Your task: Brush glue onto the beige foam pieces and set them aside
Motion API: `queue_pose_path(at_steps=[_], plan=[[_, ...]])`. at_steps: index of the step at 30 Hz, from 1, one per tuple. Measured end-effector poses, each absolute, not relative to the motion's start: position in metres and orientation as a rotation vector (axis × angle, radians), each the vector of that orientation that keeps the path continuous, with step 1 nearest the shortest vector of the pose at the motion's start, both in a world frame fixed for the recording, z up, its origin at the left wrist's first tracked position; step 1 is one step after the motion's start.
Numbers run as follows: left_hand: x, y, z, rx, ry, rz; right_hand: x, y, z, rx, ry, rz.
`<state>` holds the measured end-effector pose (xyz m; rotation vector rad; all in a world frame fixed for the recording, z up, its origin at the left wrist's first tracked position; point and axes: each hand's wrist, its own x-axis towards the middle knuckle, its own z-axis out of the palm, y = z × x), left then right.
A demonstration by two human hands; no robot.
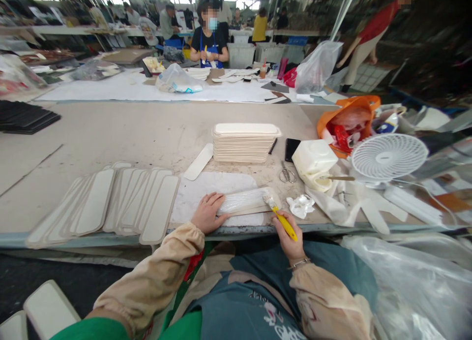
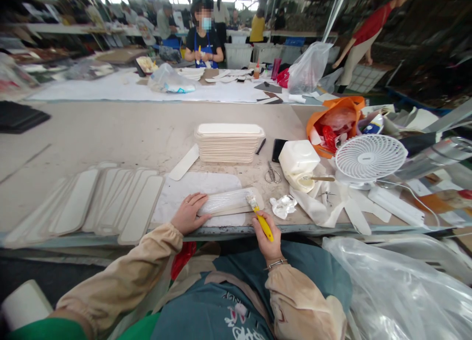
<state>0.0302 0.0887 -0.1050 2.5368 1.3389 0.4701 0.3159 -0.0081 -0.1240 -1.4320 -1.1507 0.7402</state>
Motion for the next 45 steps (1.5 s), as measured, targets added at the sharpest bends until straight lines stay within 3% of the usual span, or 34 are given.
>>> queue_pose_path(at_steps=[32,39,45], plan=[[0.029,0.090,-0.108,2.556,1.351,0.474,0.312,0.009,-0.105,-1.486,-0.788,0.793],[0.029,0.090,-0.108,2.567,1.346,0.465,0.292,0.002,-0.102,-1.389,-0.843,0.982],[0.030,0.090,-0.107,2.573,1.347,0.482,0.301,-0.001,-0.100,-1.407,-0.780,0.788]])
